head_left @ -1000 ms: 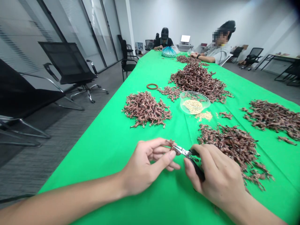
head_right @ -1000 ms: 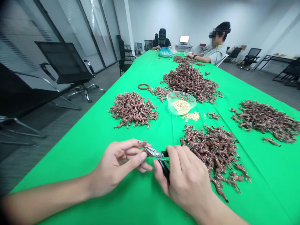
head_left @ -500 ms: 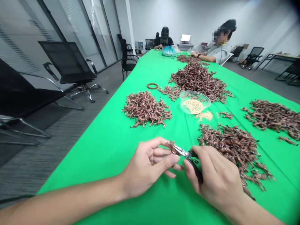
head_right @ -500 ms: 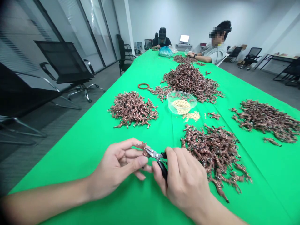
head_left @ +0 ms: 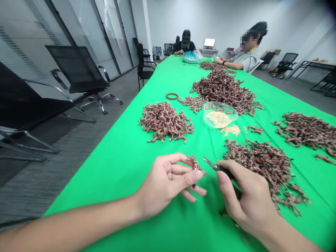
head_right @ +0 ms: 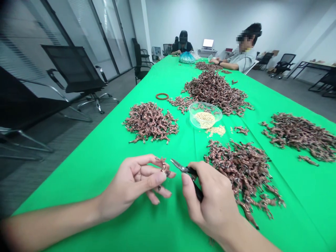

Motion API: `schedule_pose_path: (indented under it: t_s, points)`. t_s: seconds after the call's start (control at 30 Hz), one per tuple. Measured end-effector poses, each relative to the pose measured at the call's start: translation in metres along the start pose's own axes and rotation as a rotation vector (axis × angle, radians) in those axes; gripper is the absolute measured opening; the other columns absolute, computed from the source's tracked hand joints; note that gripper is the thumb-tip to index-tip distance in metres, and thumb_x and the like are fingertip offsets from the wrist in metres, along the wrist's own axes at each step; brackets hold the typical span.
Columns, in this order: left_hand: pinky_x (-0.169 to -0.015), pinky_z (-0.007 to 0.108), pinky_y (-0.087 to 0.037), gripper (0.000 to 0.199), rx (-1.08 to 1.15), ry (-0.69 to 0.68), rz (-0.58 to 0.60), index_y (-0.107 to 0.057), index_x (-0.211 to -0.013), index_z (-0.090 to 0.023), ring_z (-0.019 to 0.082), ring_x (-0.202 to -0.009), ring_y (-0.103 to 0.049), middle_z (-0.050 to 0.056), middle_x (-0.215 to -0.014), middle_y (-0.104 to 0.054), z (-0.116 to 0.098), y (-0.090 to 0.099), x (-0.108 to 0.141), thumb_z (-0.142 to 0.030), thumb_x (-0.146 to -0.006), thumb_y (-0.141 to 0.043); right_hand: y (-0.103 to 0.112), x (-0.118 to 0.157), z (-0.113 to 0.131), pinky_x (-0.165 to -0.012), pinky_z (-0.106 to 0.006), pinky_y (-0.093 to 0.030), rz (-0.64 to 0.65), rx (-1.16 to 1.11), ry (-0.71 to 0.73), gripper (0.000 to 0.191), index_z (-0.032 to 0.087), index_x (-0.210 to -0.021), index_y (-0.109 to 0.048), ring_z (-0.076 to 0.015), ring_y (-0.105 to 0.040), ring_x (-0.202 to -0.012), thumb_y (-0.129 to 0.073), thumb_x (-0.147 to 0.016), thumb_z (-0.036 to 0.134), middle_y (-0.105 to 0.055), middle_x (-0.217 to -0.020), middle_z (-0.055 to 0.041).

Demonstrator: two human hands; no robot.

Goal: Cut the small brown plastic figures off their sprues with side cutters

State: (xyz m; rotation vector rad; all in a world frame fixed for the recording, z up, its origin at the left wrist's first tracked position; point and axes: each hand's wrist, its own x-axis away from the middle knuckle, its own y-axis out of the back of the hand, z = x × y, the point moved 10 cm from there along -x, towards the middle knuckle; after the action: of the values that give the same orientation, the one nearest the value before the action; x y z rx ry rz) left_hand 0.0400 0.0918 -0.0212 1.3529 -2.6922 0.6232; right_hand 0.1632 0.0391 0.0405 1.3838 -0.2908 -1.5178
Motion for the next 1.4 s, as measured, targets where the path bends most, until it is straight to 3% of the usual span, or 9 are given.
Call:
schedule_pose_path:
  t_s: [0.3,0.73,1.07,1.27,1.4]
  points:
    - [-0.048,0.019,-0.060,0.037,0.096,0.019,-0.046,-0.062,-0.099,-0.010,0.023,-0.061,-0.076,0.012,-0.085,-0.077,0.004,0.005,-0.003,-0.022,-0.071,-0.084,-0.006,-0.002,-0.005,-0.062,-0.029,-0.048,0.106,-0.038,0.111,0.013,0.015,-0.101,-0.055,-0.0167,-0.062,-0.071,-0.052,-0.092,0.024,-0.064,-0.084,-0.0076]
    - [-0.045,0.020,-0.060,0.044,0.120,0.017,-0.093,-0.066,-0.094,-0.008,0.024,-0.056,-0.075,0.005,-0.079,-0.072,0.004,0.010,-0.004,-0.012,-0.057,-0.090,-0.001,-0.004,-0.002,-0.058,-0.027,-0.048,0.083,-0.021,0.132,0.010,0.016,-0.098,-0.055,-0.0161,-0.063,-0.068,-0.051,-0.092,0.023,-0.065,-0.081,-0.0065]
    - [-0.045,0.020,-0.059,0.044,0.117,0.011,-0.096,-0.067,-0.097,-0.009,0.023,-0.055,-0.074,0.004,-0.080,-0.071,0.004,0.011,-0.003,-0.012,-0.059,-0.089,-0.003,-0.002,0.001,-0.057,-0.026,-0.045,0.089,0.007,0.178,0.011,0.013,-0.097,-0.057,-0.0153,-0.060,-0.068,-0.053,-0.092,0.022,-0.063,-0.080,-0.0077]
    - [-0.047,0.022,-0.059,0.046,0.081,-0.018,-0.097,-0.067,-0.094,-0.010,0.022,-0.056,-0.074,0.004,-0.078,-0.073,0.004,0.012,-0.003,-0.013,-0.055,-0.091,-0.007,-0.001,0.001,-0.055,-0.026,-0.041,0.116,-0.010,0.129,0.008,0.016,-0.092,-0.056,-0.0124,-0.055,-0.060,-0.052,-0.092,0.022,-0.059,-0.074,-0.0035]
    - [-0.051,0.019,-0.055,0.043,-0.101,-0.087,-0.133,-0.069,-0.094,-0.013,0.014,-0.053,-0.069,0.003,-0.069,-0.074,0.001,0.019,-0.003,-0.017,-0.057,-0.091,-0.017,-0.001,-0.003,-0.050,-0.025,-0.035,0.231,-0.174,-0.044,0.017,0.019,-0.080,-0.053,-0.0088,-0.047,-0.050,-0.048,-0.095,0.025,-0.052,-0.062,0.0031]
